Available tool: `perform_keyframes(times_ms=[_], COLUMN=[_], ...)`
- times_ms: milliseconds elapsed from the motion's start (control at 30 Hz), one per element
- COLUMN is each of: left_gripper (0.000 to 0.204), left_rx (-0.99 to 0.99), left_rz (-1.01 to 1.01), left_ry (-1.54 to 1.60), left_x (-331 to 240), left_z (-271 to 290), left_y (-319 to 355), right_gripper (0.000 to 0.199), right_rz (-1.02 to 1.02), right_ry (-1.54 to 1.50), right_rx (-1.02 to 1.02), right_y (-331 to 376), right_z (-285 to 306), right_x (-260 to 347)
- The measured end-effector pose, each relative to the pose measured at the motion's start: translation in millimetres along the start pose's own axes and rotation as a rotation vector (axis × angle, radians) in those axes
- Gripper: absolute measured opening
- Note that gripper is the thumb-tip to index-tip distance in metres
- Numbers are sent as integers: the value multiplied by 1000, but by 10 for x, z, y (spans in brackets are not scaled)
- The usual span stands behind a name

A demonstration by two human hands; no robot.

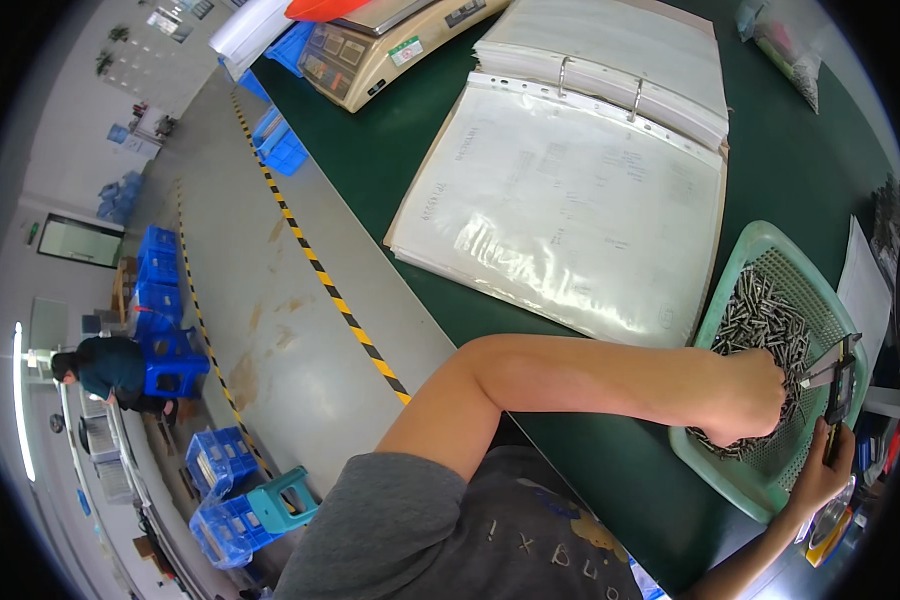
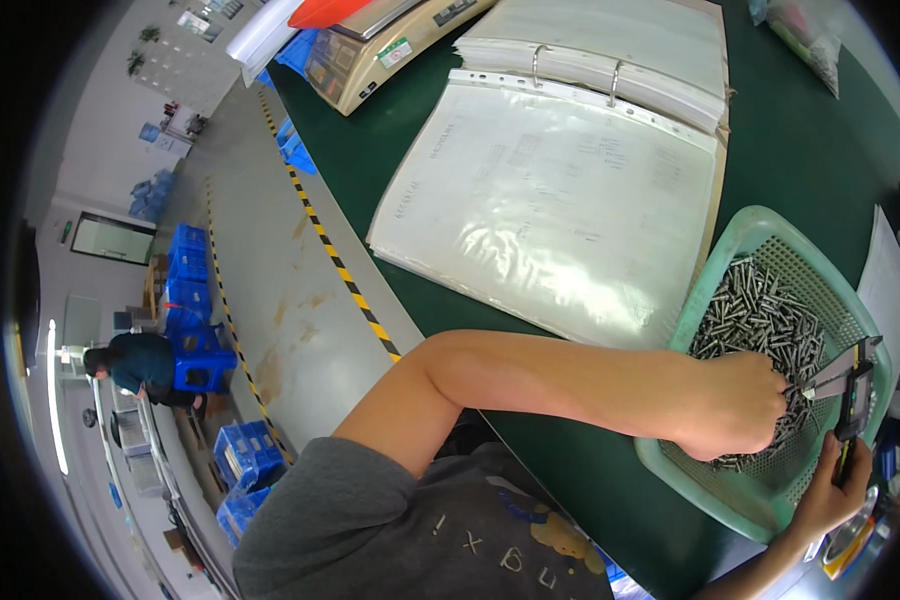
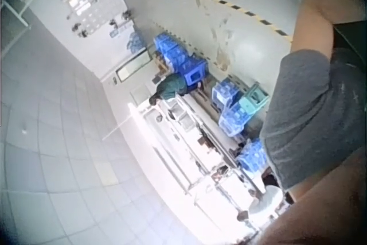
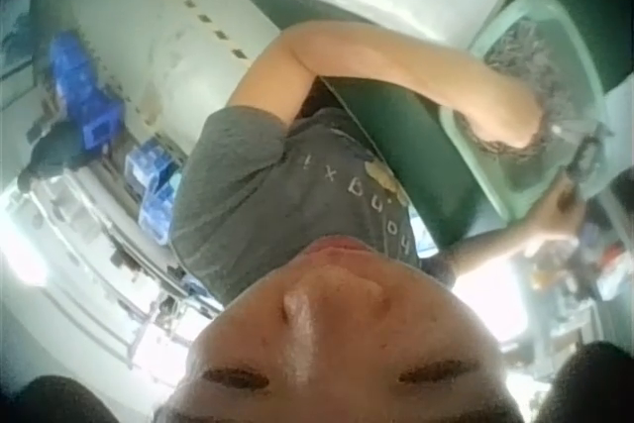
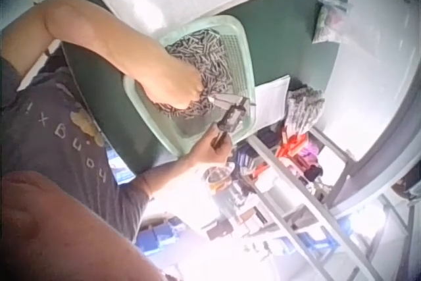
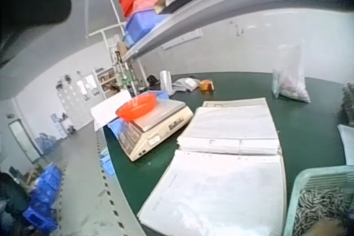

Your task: Measuring small metal components with a digital caliper for quality control.

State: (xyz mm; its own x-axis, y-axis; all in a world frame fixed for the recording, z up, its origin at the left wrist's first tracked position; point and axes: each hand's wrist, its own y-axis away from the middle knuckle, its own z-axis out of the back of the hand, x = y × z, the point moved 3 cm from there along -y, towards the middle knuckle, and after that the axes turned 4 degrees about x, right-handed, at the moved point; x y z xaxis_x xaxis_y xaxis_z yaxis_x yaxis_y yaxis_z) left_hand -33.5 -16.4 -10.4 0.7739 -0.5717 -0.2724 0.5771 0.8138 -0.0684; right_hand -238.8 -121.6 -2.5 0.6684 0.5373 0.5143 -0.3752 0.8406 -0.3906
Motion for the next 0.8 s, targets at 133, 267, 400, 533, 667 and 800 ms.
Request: perform_keyframes(times_ms=[133, 267, 400, 533, 667, 800], left_gripper=[16, 15, 15, 14, 14, 14], left_rx=[-22, -5, -30, -9, -31, -5], left_rz=[5, 15, -3, -5, -1, 4], left_ry=[10, 17, 1, 4, -13, -6], left_x=[9, 3, 3, 2, -5, -2], left_z=[-2, -2, 25, 38, 28, 13], left_y=[20, 22, 26, 30, 46, 36], right_gripper=[24, 24, 23, 23, 23, 23], right_rz=[-5, 0, -3, 8, 10, 16], right_ry=[26, 1, -8, -30, -29, -39], right_rx=[29, 29, 36, 31, 30, 31], right_y=[-2, 6, 1, 8, 5, 12], right_z=[10, 10, 12, 14, -42, -27], right_x=[26, 34, 21, -5, -14, 0])
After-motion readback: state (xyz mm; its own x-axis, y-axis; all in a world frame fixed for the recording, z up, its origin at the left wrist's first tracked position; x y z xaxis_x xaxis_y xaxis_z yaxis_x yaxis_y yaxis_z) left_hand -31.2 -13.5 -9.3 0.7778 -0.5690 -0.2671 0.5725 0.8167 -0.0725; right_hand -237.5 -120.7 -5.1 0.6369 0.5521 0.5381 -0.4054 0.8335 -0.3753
